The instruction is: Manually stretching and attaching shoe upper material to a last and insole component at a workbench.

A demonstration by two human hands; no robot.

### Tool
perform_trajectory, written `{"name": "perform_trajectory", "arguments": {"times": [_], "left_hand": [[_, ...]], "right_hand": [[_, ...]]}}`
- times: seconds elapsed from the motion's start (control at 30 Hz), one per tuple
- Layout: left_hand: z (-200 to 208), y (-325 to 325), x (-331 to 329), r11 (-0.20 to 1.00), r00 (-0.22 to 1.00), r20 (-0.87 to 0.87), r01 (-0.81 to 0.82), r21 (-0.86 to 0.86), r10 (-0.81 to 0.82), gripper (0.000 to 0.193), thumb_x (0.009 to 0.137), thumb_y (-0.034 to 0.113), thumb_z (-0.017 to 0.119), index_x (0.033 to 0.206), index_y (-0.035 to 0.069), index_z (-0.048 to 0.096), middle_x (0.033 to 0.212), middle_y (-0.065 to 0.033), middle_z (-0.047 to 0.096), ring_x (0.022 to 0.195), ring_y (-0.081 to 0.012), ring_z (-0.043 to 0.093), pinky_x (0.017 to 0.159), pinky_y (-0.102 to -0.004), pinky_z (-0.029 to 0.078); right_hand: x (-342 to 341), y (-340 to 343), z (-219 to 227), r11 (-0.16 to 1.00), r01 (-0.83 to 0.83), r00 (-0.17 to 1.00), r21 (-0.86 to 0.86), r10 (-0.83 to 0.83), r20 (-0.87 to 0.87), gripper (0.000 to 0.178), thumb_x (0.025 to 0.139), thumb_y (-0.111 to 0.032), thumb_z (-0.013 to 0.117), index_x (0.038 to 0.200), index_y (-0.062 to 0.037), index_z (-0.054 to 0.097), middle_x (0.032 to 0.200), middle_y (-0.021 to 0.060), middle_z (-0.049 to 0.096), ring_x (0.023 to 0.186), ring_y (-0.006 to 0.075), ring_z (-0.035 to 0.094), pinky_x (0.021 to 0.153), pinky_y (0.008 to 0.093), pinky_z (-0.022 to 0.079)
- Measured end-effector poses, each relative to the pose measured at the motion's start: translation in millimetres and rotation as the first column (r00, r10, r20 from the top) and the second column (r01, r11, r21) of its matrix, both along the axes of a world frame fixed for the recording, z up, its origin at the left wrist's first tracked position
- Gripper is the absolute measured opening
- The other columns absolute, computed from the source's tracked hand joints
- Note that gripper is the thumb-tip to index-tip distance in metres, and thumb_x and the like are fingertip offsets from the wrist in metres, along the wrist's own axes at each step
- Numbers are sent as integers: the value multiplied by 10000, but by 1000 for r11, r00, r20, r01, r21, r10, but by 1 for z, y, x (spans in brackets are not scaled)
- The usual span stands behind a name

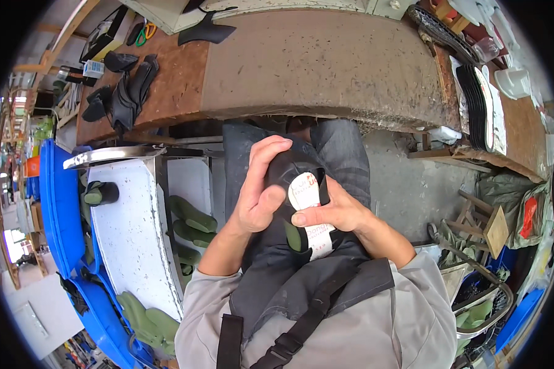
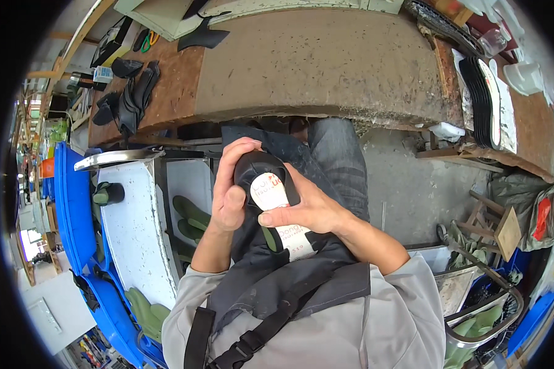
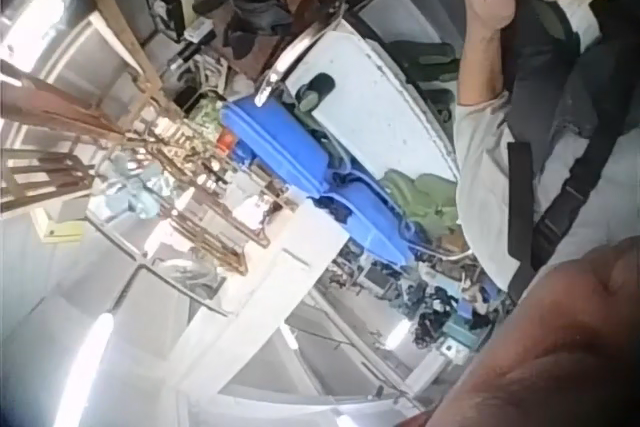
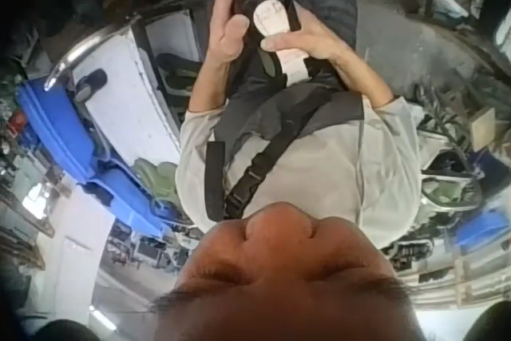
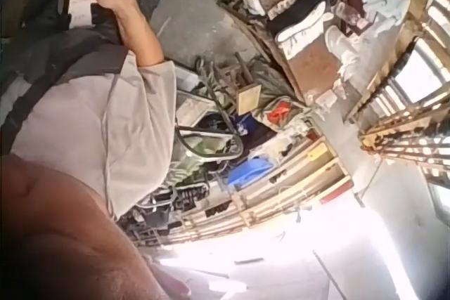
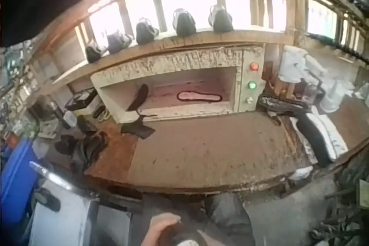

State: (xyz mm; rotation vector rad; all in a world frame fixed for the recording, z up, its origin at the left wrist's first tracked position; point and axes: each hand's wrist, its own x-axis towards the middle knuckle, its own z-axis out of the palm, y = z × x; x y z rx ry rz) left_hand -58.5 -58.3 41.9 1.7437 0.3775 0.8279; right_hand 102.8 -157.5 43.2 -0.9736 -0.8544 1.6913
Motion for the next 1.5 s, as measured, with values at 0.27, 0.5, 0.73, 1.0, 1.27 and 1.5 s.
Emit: {"name": "perform_trajectory", "arguments": {"times": [0.27, 0.5, 0.73, 1.0, 1.27, 1.5], "left_hand": [[-1, 5, -18, 997, 993, -111, 47, 68, -40, 706, 871, 405, 545, 1365, -49, 323, 1353, -211, 338, 1271, -315, 331, 1075, -392, 250], [9, 21, -26, 961, 967, -97, 219, -170, -237, 648, 818, 319, 604, 1337, -6, 392, 1302, -149, 384, 1242, -259, 362, 1056, -367, 275], [7, 23, -9, 953, 969, 46, 249, -170, -244, 497, 897, 455, 490, 1090, -2, 515, 1068, -151, 469, 964, -256, 536, 863, -399, 433], [13, 16, 7, 907, 938, 182, 335, -257, -295, 444, 886, 406, 464, 1061, 1, 514, 1089, -125, 470, 1082, -254, 450, 962, -392, 336], [37, 19, 11, 912, 932, -21, 348, -216, -361, 415, 903, 360, 469, 1059, -17, 544, 1067, -128, 499, 1083, -250, 463, 965, -367, 340], [38, 29, 18, 903, 918, -36, 380, -202, -395, 293, 848, 251, 568, 986, -6, 593, 1009, -113, 533, 984, -231, 503, 896, -339, 384]], "right_hand": [[-9, 0, -2, 1000, 0, 1000, -15, 0, 21, 941, 690, -348, 814, 1391, 30, 313, 1283, 151, 468, 1211, 230, 442, 1006, 341, 371], [-21, -1, 5, 999, 26, 996, -21, -24, 84, 965, 687, -391, 818, 1371, 59, 307, 1271, 182, 475, 1201, 244, 465, 990, 350, 394], [-10, -9, 20, 998, 37, 881, -46, -11, 473, 923, 717, -432, 795, 1339, 61, 324, 1228, 183, 514, 1109, 254, 541, 939, 370, 441], [17, 35, 24, 990, -4, 995, 138, 19, -101, 781, 823, -409, 714, 1384, -1, 355, 1290, 76, 473, 1203, 182, 452, 1039, 348, 334], [14, 24, 33, 982, 54, 990, 180, -75, 115, 598, 835, -229, 726, 1289, 11, 420, 1120, 43, 514, 1060, 134, 499, 934, 298, 415], [20, 22, 17, 989, 9, 990, 146, 12, -142, 669, 836, -237, 698, 1349, 3, 342, 1186, 71, 477, 1116, 160, 482, 973, 319, 398]]}}
